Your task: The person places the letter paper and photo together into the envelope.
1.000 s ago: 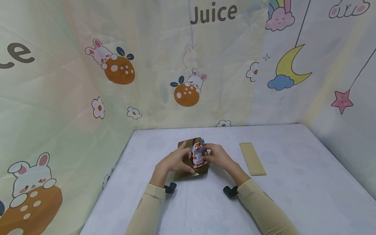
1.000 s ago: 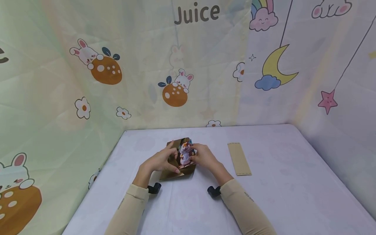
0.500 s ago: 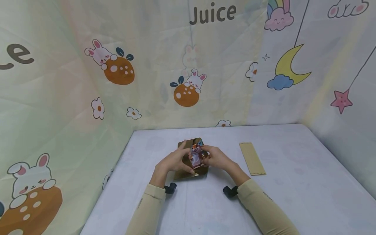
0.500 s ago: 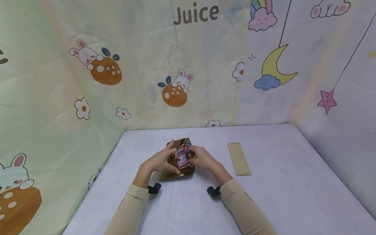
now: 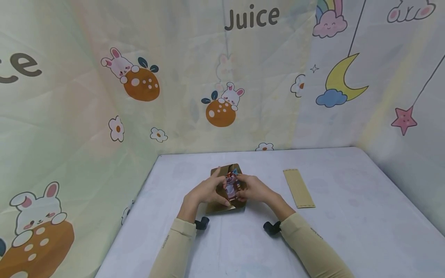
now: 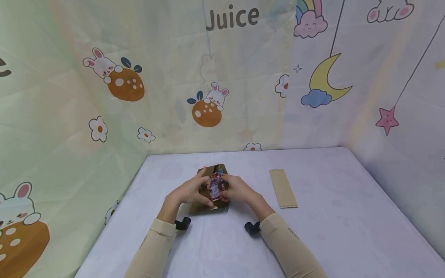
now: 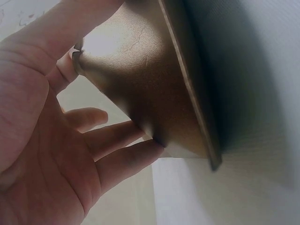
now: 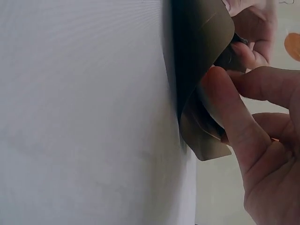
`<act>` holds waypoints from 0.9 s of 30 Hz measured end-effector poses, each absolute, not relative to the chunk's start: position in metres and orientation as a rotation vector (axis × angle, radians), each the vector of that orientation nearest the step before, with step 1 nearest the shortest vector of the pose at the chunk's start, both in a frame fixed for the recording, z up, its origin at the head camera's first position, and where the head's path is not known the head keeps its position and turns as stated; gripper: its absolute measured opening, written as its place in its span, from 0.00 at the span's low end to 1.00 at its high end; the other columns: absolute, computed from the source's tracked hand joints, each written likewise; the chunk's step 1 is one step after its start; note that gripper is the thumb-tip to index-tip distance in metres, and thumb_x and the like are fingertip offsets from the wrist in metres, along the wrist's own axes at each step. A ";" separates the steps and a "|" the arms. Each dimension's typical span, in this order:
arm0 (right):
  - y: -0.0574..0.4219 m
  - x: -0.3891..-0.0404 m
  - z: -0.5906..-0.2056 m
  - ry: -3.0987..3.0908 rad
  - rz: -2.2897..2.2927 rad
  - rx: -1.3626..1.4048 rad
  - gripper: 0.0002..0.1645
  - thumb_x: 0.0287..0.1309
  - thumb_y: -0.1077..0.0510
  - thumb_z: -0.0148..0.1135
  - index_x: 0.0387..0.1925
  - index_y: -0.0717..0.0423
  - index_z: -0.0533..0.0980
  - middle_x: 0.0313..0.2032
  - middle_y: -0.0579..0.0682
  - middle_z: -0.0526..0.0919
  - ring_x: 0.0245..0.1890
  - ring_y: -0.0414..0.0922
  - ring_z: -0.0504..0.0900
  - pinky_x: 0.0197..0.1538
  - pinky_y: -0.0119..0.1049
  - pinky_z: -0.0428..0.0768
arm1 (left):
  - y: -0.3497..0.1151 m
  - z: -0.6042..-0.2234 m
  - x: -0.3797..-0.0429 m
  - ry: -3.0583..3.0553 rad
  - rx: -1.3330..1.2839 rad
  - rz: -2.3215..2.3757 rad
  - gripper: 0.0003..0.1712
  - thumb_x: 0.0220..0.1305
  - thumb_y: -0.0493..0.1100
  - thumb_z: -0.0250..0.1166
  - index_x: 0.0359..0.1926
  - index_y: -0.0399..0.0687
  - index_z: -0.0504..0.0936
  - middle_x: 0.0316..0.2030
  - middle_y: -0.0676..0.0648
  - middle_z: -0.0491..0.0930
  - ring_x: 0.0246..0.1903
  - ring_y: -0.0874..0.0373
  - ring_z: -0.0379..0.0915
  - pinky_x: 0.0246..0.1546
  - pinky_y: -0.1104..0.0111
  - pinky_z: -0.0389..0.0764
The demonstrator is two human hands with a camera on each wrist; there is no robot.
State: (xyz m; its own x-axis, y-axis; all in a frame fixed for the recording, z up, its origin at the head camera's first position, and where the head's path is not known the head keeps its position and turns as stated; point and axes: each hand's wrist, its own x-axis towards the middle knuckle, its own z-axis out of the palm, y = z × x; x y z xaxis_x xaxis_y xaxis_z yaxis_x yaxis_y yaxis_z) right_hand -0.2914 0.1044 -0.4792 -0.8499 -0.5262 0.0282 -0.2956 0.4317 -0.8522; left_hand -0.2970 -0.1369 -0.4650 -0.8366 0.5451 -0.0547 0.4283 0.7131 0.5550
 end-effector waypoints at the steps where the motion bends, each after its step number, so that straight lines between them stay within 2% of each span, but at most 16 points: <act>1: 0.104 -0.291 -0.479 2.437 -1.384 -0.723 0.43 0.60 0.73 0.66 0.75 0.68 0.62 0.60 0.70 0.79 0.30 0.45 0.89 0.35 0.39 0.88 | -0.137 -0.465 -0.296 2.705 0.776 0.799 0.32 0.44 0.61 0.85 0.44 0.59 0.77 0.84 0.39 0.37 0.73 0.34 0.63 0.63 0.43 0.75; 8: 0.102 -0.290 -0.482 2.394 -1.403 -0.753 0.46 0.60 0.75 0.64 0.78 0.66 0.58 0.61 0.71 0.79 0.31 0.45 0.89 0.37 0.41 0.88 | -0.137 -0.465 -0.295 2.710 0.773 0.805 0.30 0.44 0.62 0.85 0.38 0.65 0.73 0.84 0.39 0.39 0.71 0.36 0.68 0.58 0.48 0.78; 13: 0.100 -0.290 -0.483 2.398 -1.394 -0.734 0.45 0.60 0.74 0.65 0.77 0.68 0.59 0.77 0.70 0.60 0.31 0.42 0.88 0.37 0.38 0.87 | -0.138 -0.466 -0.295 2.708 0.772 0.803 0.29 0.45 0.62 0.84 0.38 0.65 0.73 0.84 0.39 0.39 0.69 0.36 0.70 0.57 0.48 0.78; 16: 0.100 -0.290 -0.483 2.415 -1.382 -0.732 0.44 0.60 0.74 0.66 0.76 0.68 0.61 0.76 0.70 0.62 0.31 0.41 0.88 0.36 0.36 0.87 | -0.138 -0.466 -0.295 2.709 0.769 0.804 0.29 0.45 0.62 0.84 0.38 0.65 0.73 0.84 0.39 0.39 0.69 0.36 0.69 0.57 0.48 0.78; 18: 0.100 -0.291 -0.483 2.440 -1.356 -0.755 0.43 0.61 0.72 0.66 0.75 0.68 0.62 0.72 0.70 0.69 0.30 0.40 0.88 0.36 0.34 0.86 | -0.138 -0.466 -0.295 2.709 0.770 0.806 0.29 0.44 0.62 0.84 0.38 0.65 0.73 0.84 0.39 0.39 0.70 0.36 0.68 0.57 0.48 0.78; 20: 0.099 -0.291 -0.483 2.449 -1.331 -0.783 0.40 0.62 0.71 0.67 0.74 0.69 0.64 0.70 0.69 0.72 0.30 0.40 0.87 0.35 0.33 0.85 | -0.138 -0.466 -0.295 2.705 0.769 0.808 0.30 0.44 0.62 0.84 0.38 0.65 0.73 0.84 0.39 0.39 0.71 0.36 0.66 0.57 0.47 0.78; 24: 0.100 -0.291 -0.483 2.459 -1.275 -0.839 0.37 0.64 0.69 0.66 0.72 0.69 0.67 0.75 0.67 0.65 0.32 0.39 0.88 0.36 0.32 0.85 | -0.138 -0.466 -0.295 2.705 0.769 0.806 0.30 0.44 0.62 0.84 0.38 0.64 0.72 0.84 0.39 0.39 0.72 0.36 0.65 0.58 0.48 0.77; 27: 0.101 -0.291 -0.483 2.443 -1.251 -0.866 0.36 0.64 0.68 0.66 0.72 0.69 0.67 0.77 0.67 0.61 0.39 0.41 0.89 0.40 0.32 0.85 | -0.138 -0.465 -0.295 2.704 0.770 0.808 0.30 0.44 0.62 0.84 0.38 0.63 0.72 0.84 0.39 0.39 0.73 0.35 0.63 0.59 0.47 0.76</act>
